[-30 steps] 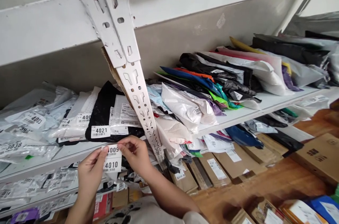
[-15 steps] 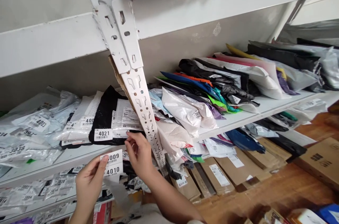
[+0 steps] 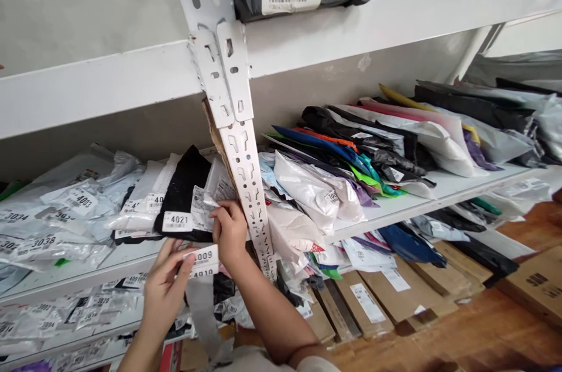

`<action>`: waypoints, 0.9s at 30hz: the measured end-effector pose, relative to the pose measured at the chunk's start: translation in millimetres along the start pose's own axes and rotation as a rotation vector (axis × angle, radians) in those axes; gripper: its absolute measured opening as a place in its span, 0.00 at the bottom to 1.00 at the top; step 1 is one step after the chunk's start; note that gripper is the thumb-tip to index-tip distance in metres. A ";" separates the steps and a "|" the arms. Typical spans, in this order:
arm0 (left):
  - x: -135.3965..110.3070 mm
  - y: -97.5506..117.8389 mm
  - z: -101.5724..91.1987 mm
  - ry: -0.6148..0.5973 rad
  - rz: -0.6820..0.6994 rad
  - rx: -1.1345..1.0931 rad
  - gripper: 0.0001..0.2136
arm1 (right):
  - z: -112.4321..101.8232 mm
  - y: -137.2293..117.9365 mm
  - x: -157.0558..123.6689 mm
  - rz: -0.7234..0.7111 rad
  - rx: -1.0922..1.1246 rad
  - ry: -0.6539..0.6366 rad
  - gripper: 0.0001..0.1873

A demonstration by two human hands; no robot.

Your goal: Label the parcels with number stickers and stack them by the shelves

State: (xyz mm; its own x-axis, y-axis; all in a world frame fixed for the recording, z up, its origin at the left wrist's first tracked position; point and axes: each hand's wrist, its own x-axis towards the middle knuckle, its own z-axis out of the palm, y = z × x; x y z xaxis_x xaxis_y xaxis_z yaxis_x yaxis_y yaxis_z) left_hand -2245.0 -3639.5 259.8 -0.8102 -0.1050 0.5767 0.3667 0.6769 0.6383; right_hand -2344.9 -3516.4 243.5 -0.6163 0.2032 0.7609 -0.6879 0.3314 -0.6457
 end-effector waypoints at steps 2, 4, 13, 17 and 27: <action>6.4 6.3 4.5 -0.128 0.059 -0.062 0.09 | 0.1 2.2 -2.2 -0.005 0.010 -0.004 0.17; 11.7 11.1 8.8 -0.226 0.081 -0.131 0.10 | 0.7 5.1 -3.9 0.010 0.047 -0.008 0.17; 11.9 12.3 18.3 -0.194 -0.066 -0.329 0.10 | 2.1 9.6 -7.6 0.032 0.123 0.026 0.16; 5.3 2.5 16.6 0.204 -0.451 -0.641 0.15 | -5.0 4.2 -8.4 0.000 0.147 -0.065 0.17; 5.0 9.8 0.4 0.297 -0.726 -1.041 0.14 | -30.1 -25.8 -19.0 0.008 0.351 -0.132 0.14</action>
State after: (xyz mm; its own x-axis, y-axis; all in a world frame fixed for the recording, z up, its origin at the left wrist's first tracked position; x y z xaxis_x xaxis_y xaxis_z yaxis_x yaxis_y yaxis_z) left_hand -2245.6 -3633.1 268.8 -0.8895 -0.4530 -0.0597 0.1795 -0.4666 0.8660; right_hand -2303.8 -3501.1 247.6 -0.6508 0.0765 0.7554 -0.7581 -0.0108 -0.6521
